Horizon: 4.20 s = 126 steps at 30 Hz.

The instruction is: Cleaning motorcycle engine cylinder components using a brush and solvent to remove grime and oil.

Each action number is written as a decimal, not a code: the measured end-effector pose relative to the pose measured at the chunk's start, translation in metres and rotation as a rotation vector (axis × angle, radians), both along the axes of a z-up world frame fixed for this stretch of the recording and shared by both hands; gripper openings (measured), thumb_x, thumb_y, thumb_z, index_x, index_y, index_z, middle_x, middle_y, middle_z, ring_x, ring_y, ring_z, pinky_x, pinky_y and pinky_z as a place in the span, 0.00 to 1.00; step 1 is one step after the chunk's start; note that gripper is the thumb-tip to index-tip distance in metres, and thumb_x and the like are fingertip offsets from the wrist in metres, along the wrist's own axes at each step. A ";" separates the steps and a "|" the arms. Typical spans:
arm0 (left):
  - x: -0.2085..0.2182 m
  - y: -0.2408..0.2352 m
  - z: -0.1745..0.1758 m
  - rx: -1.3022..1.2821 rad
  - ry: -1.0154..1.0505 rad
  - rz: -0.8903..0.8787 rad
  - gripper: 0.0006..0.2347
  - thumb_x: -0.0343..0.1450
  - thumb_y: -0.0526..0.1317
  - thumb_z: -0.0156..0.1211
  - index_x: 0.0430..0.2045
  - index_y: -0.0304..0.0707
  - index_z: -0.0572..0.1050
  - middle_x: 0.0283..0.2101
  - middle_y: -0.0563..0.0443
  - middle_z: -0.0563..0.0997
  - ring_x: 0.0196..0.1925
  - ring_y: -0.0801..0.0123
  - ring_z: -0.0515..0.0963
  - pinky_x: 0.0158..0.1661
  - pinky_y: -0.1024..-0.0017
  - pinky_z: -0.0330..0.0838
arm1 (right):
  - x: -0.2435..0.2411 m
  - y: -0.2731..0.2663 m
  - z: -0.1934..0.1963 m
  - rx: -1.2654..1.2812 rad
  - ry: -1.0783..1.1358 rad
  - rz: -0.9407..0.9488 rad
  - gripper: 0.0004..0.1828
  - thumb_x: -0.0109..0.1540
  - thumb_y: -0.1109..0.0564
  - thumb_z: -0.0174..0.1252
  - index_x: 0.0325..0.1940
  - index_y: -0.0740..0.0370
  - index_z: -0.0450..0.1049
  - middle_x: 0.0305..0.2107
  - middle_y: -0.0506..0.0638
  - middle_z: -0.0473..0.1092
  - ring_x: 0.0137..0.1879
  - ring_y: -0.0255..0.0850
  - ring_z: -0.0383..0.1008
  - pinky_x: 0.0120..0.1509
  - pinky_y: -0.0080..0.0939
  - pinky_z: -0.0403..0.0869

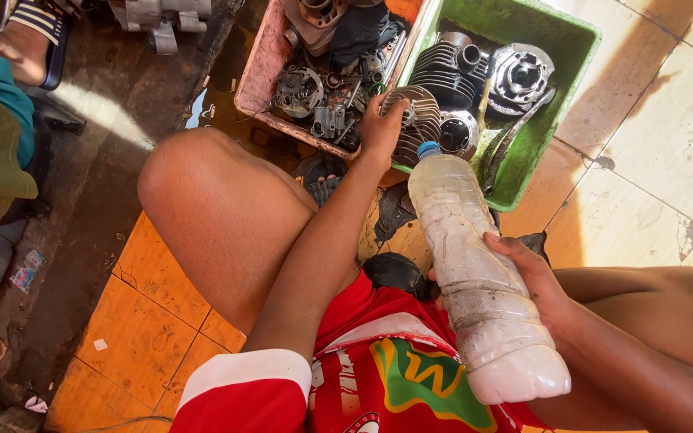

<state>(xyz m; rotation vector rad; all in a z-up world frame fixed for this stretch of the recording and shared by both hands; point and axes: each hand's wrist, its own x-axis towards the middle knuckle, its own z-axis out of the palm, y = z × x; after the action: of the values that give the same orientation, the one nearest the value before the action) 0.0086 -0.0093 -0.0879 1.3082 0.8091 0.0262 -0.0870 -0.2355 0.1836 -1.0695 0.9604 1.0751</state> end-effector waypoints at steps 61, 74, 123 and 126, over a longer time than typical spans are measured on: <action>-0.048 -0.087 -0.048 1.597 -0.136 -0.578 0.32 0.74 0.41 0.56 0.69 0.22 0.49 0.71 0.16 0.55 0.69 0.18 0.66 0.60 0.34 0.74 | 0.023 -0.042 -0.042 -0.412 -0.313 0.422 0.26 0.68 0.51 0.44 0.67 0.69 0.62 0.66 0.57 0.60 0.72 0.46 0.59 0.76 0.49 0.58; -0.063 -0.088 -0.020 1.658 -0.067 -0.633 0.32 0.75 0.46 0.55 0.70 0.26 0.50 0.72 0.25 0.59 0.73 0.39 0.67 0.65 0.41 0.71 | 0.023 -0.014 -0.029 -0.420 -0.232 0.326 0.29 0.68 0.46 0.42 0.69 0.64 0.58 0.65 0.58 0.58 0.69 0.51 0.59 0.72 0.57 0.60; -0.025 -0.056 -0.040 0.917 -0.151 -0.532 0.28 0.78 0.58 0.28 0.68 0.41 0.62 0.72 0.44 0.66 0.77 0.46 0.60 0.73 0.47 0.51 | 0.005 -0.026 -0.031 -0.298 0.024 0.359 0.26 0.68 0.50 0.45 0.65 0.69 0.63 0.57 0.70 0.67 0.57 0.57 0.66 0.56 0.57 0.63; -0.026 -0.055 -0.040 0.998 -0.162 -0.520 0.33 0.77 0.63 0.30 0.70 0.38 0.57 0.73 0.37 0.65 0.77 0.44 0.60 0.74 0.48 0.52 | 0.005 -0.026 -0.034 -0.271 -0.007 0.356 0.25 0.68 0.49 0.45 0.64 0.69 0.63 0.55 0.69 0.67 0.54 0.56 0.66 0.54 0.56 0.63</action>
<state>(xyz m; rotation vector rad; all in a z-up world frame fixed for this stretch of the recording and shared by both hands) -0.0170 -0.0645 -0.1277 2.3934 0.2633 0.1329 -0.0818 -0.2611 0.1499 -1.5072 0.9495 1.2503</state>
